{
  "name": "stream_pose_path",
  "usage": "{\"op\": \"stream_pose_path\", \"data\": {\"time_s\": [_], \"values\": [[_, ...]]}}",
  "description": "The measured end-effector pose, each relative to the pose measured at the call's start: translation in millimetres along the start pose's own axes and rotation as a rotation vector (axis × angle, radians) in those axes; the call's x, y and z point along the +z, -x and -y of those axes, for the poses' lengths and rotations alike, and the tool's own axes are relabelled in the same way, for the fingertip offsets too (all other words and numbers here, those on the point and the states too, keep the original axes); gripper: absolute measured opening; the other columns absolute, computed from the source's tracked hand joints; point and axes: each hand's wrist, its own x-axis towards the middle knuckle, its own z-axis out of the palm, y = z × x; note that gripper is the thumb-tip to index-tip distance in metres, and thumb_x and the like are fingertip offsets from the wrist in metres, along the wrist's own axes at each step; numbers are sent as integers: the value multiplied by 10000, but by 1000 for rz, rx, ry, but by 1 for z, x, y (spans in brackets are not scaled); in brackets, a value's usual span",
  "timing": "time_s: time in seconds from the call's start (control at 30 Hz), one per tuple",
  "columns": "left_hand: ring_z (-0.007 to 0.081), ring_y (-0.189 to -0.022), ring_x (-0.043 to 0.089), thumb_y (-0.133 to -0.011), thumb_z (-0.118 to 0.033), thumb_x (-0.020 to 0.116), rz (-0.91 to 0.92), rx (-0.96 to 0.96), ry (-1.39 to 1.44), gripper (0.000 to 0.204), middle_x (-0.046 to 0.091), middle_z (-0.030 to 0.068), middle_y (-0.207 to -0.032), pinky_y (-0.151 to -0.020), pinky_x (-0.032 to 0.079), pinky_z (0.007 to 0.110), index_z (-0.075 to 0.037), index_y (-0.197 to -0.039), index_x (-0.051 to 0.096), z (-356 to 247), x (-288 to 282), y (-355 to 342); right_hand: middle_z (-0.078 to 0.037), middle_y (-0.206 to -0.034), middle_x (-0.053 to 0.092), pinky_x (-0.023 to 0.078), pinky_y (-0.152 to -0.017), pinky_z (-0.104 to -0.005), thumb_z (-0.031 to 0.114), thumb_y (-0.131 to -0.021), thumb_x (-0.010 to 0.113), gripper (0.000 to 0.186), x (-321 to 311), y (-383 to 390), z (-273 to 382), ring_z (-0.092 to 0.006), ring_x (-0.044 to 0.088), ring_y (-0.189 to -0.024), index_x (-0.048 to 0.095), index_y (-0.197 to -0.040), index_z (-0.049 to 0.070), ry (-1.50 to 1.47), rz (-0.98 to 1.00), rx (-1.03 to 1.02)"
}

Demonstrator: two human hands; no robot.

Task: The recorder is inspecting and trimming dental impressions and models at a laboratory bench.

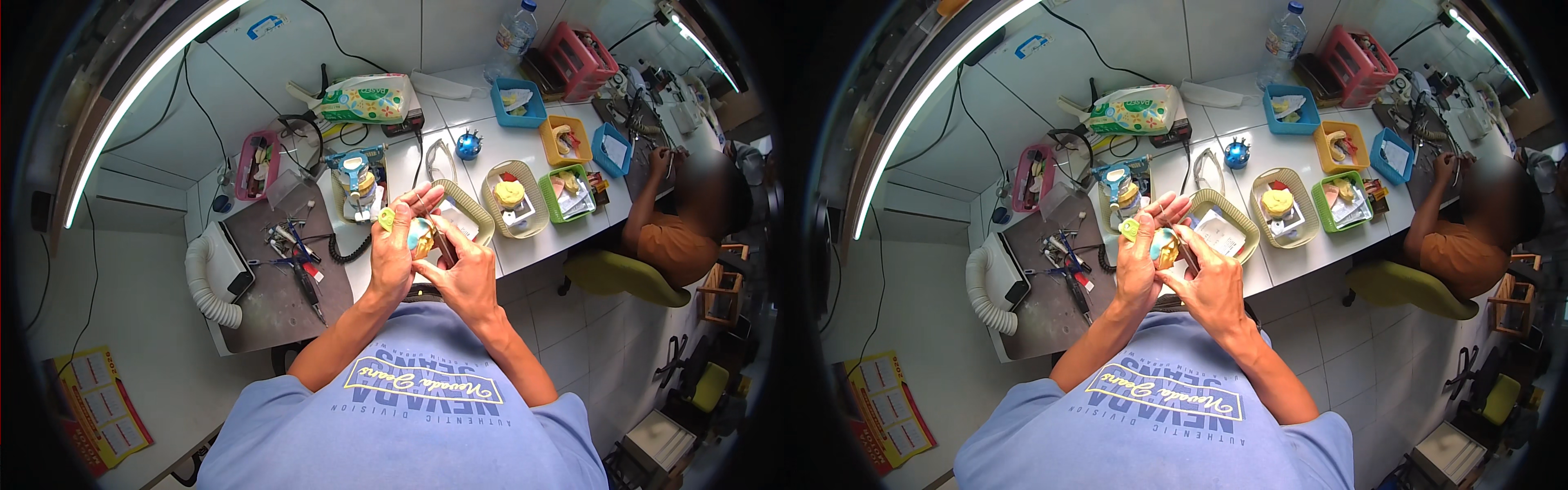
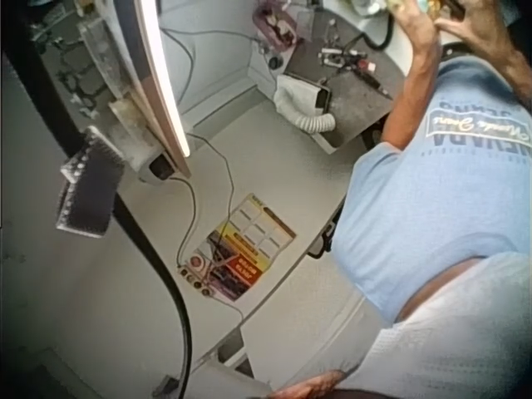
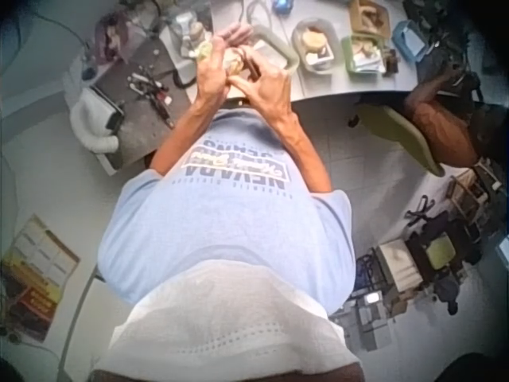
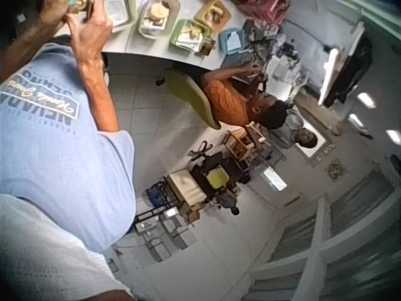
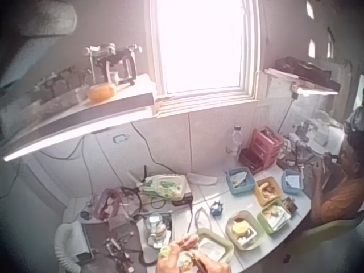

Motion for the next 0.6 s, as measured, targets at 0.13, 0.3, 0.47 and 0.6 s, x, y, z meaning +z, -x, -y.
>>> {"op": "stream_pose_path", "data": {"time_s": [0.13, 0.3, 0.47, 0.6], "values": [[272, -1215, 551, -1053, -311, 388, -70, -22, 5, 497, 565, 217, -1296, -1047, 452, 385, 79, -1361, 406, 1, 4, 0, -110, -978, 701, 510, -588, -293, 210, -687, 852, 623, 0, -2, -6, -146, 560, -539, 605, -1223, 10, 8, 6, -19], [246, -1227, 540, -1050, -355, 384, 1, -95, -43, 542, 522, 201, -1350, -1030, 462, 379, 62, -1396, 380, -3, 3, -2, -126, -1007, 682, 503, -587, -301, 188, -705, 835, 640, -12, -11, -20, -158, 570, -574, 588, -1278, 44, 60, 71, -156], [262, -1254, 517, -936, -728, 231, 212, -439, 169, 937, 456, 178, -1419, -1064, 408, 441, 42, -1466, 301, -34, -14, 9, -125, -1015, 660, 540, -705, -363, 142, -769, 770, 618, -51, -24, -9, -269, 670, -785, 543, -1342, 99, 144, 283, -69], [263, -1140, 604, -1008, -602, 224, 305, -729, 26, 736, 558, 157, -1304, -1002, 484, 440, -26, -1441, 372, -29, -21, 1, -106, -1167, 608, 545, -776, -415, 148, -823, 697, 597, -53, -24, -19, -318, 652, -911, 497, -1385, 157, 250, 448, -332]]}}
